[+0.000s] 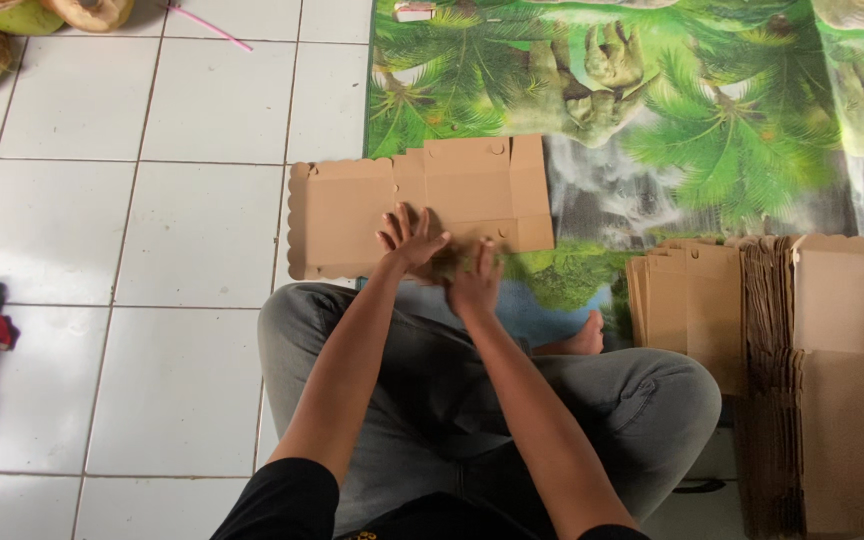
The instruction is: The person folds a cardboard box by hand while sitting on the floor, picking up a flat sheet from a stack and bending the sides and tabs until it forms a shallow container.
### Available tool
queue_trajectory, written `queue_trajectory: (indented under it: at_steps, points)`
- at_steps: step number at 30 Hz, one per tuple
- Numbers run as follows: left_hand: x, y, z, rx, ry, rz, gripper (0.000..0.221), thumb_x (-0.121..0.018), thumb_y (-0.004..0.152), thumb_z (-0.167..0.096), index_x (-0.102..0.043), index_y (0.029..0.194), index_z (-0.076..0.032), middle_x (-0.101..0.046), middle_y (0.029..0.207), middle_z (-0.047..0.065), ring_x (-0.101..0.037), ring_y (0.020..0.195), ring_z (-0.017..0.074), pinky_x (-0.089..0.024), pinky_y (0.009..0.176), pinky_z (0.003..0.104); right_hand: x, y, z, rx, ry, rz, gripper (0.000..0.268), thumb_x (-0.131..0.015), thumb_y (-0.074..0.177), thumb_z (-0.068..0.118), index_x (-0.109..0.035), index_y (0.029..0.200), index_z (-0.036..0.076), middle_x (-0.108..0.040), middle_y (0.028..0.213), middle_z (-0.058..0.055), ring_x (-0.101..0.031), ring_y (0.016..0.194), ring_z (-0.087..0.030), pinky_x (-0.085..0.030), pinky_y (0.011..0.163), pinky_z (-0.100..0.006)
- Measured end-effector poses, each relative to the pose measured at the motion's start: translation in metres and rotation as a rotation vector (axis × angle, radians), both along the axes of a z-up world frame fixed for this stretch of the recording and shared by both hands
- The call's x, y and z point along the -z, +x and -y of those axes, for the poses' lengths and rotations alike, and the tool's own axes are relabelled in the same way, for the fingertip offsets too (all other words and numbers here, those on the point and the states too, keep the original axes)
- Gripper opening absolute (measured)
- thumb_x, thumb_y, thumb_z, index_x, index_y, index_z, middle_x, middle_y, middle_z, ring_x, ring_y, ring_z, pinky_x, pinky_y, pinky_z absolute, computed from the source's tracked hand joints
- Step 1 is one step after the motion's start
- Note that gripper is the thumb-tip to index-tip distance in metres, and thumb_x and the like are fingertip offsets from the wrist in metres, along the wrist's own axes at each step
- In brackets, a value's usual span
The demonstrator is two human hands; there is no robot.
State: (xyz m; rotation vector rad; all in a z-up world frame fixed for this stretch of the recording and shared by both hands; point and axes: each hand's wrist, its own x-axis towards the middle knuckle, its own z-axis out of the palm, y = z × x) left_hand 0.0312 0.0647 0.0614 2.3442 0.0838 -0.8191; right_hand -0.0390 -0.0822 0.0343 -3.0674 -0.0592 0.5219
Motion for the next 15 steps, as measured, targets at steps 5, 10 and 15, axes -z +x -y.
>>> queue_trajectory:
  at_steps: [5,10,15]
  points:
    - [0.044,0.016,0.018,0.245,-0.226,-0.002,0.108,-0.065,0.081,-0.071,-0.005,0.160,-0.030,0.013,0.165,0.007,0.019,0.147,0.0418,0.008,0.115,0.066,0.005,0.021,0.053,0.143,0.197,-0.082,0.083,-0.064,0.089,0.049,-0.027,0.155,0.016,0.010,0.164,-0.017,0.013,0.150,-0.041,-0.009,0.119,-0.059]
    - [0.004,-0.010,0.027,0.486,0.155,0.171,0.114,-0.082,0.077,-0.026,-0.004,0.160,-0.034,0.017,0.164,0.005,0.015,0.149,0.0383,0.003,0.116,0.068,-0.034,0.014,0.042,0.078,0.171,-0.121,0.101,-0.077,0.082,0.040,-0.017,0.157,0.010,0.006,0.162,-0.023,0.004,0.149,-0.045,-0.016,0.118,-0.061]
    - [0.047,0.007,0.025,0.451,0.229,0.379,0.077,-0.074,0.078,-0.014,-0.043,0.147,-0.026,-0.026,0.147,0.006,-0.031,0.141,0.0337,-0.036,0.111,0.058,-0.024,0.016,0.043,0.093,0.224,-0.084,0.113,-0.079,0.073,0.055,-0.019,0.157,0.008,0.005,0.162,-0.024,0.002,0.149,-0.047,-0.015,0.117,-0.064]
